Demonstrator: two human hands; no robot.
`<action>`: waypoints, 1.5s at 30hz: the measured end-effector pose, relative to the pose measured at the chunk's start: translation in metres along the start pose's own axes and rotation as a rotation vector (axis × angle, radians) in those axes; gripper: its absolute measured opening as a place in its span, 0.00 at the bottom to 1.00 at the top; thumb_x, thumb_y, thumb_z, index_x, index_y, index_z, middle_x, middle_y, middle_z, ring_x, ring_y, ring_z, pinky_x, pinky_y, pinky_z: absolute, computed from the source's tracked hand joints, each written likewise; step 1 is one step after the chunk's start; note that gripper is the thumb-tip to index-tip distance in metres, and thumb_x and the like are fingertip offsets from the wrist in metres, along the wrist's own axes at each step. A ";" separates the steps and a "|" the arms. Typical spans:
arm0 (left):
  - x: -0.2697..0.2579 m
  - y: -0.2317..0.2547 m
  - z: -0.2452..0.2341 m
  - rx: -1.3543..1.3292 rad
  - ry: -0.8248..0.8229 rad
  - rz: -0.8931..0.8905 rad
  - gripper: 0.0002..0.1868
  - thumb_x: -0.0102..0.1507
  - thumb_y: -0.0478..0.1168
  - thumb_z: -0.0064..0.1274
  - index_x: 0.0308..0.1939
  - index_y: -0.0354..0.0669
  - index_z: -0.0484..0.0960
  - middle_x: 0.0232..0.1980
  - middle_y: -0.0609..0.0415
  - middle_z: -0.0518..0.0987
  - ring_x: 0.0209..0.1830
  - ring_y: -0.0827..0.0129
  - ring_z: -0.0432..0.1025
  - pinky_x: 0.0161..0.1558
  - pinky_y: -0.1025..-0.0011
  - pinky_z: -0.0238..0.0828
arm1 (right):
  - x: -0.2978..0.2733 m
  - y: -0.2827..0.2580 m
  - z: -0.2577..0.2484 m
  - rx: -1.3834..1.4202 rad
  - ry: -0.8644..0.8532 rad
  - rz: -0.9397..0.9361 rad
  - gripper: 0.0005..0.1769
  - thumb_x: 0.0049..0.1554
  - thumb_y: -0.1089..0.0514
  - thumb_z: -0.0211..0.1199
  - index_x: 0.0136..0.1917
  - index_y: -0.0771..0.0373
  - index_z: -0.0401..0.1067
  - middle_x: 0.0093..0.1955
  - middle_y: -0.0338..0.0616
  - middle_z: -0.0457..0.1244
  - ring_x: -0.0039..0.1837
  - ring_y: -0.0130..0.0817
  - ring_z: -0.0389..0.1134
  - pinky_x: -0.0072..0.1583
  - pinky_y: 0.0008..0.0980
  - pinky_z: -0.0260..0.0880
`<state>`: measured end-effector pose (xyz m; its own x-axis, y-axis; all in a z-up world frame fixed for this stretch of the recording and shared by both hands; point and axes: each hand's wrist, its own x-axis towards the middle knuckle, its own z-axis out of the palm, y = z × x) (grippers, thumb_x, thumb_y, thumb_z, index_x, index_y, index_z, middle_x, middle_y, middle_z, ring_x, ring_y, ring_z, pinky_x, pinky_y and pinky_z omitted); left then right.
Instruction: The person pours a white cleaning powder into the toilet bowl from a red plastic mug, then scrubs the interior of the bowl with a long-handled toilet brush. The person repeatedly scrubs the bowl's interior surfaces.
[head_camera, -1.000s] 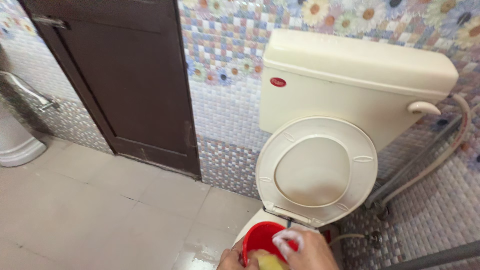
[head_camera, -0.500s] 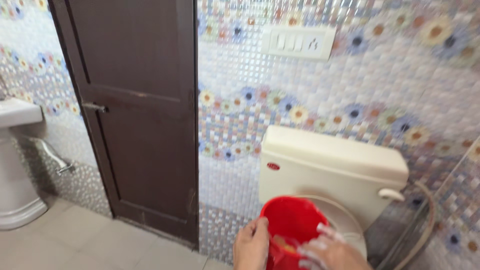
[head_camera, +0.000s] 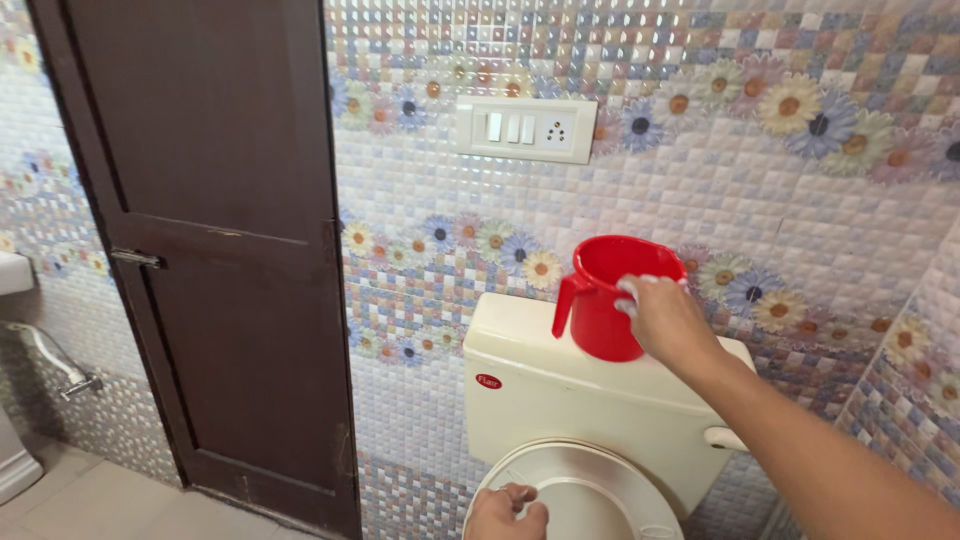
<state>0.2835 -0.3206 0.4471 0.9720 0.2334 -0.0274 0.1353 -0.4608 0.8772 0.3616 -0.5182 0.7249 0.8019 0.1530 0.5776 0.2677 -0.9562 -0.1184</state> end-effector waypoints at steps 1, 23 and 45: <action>0.003 -0.004 0.003 -0.005 0.006 -0.035 0.19 0.50 0.49 0.61 0.43 0.51 0.91 0.44 0.51 0.82 0.47 0.67 0.81 0.59 0.68 0.77 | 0.006 0.003 0.004 -0.016 -0.004 0.017 0.14 0.60 0.55 0.61 0.57 0.63 0.73 0.52 0.55 0.68 0.56 0.55 0.69 0.58 0.55 0.70; -0.101 -0.205 0.161 -0.673 -0.759 -0.346 0.32 0.68 0.51 0.55 0.69 0.35 0.68 0.56 0.35 0.82 0.57 0.46 0.78 0.59 0.51 0.74 | -0.301 -0.103 0.194 2.047 0.419 1.004 0.24 0.59 0.54 0.42 0.57 0.75 0.67 0.55 0.59 0.68 0.56 0.46 0.72 0.61 0.40 0.69; -0.106 -0.268 0.271 -0.596 -0.874 -0.411 0.18 0.69 0.44 0.46 0.55 0.34 0.78 0.43 0.39 0.84 0.44 0.50 0.82 0.49 0.58 0.79 | -0.393 0.021 0.170 0.632 -0.653 0.364 0.10 0.53 0.59 0.62 0.40 0.70 0.77 0.35 0.50 0.69 0.38 0.36 0.73 0.44 0.32 0.73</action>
<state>0.1966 -0.4532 0.0847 0.7078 -0.5122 -0.4865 0.5892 0.0482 0.8065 0.1427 -0.5565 0.3579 0.9791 0.1649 -0.1186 0.0291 -0.6915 -0.7218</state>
